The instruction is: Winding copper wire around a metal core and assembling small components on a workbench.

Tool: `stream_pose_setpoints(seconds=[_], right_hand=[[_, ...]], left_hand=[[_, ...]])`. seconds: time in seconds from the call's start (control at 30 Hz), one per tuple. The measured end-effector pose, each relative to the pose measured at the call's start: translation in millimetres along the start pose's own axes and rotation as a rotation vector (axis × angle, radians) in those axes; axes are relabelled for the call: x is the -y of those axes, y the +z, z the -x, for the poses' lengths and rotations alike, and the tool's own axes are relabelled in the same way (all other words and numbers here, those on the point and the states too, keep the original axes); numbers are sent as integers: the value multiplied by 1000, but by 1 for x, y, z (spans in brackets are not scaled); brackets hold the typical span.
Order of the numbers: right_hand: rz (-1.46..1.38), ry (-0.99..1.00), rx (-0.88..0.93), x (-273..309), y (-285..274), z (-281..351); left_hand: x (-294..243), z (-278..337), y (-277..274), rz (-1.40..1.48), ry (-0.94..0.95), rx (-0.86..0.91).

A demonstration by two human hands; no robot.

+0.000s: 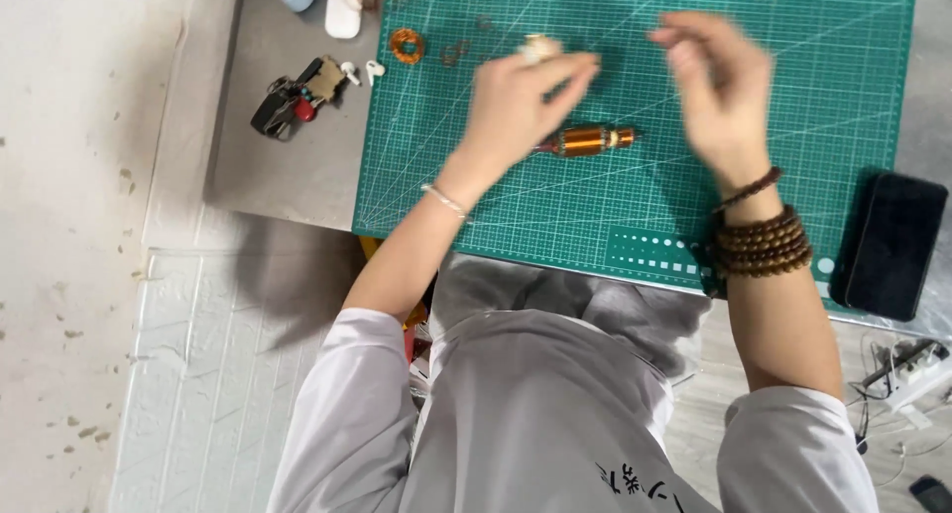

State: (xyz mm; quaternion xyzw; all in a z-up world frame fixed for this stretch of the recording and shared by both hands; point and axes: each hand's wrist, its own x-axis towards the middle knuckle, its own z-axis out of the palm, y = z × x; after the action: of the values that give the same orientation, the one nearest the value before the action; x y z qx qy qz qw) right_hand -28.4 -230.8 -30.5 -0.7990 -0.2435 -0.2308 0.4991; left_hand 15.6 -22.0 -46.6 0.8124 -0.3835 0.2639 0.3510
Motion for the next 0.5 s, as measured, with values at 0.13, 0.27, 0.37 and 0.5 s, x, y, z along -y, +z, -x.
stream_pose_setpoints(seconds=[0.13, 0.27, 0.37, 0.5], right_hand=[[-217, 142, 176, 5, 22, 4], [-449, 516, 55, 1, 25, 7], [-399, 617, 46, 4, 23, 8], [-316, 622, 41, 4, 17, 6]], left_hand=[[-9, -9, 10, -127, 88, -57], [-12, -13, 10, -100, 60, -36], [-8, -13, 13, -81, 32, -11], [8, -9, 11, -98, -42, -5]])
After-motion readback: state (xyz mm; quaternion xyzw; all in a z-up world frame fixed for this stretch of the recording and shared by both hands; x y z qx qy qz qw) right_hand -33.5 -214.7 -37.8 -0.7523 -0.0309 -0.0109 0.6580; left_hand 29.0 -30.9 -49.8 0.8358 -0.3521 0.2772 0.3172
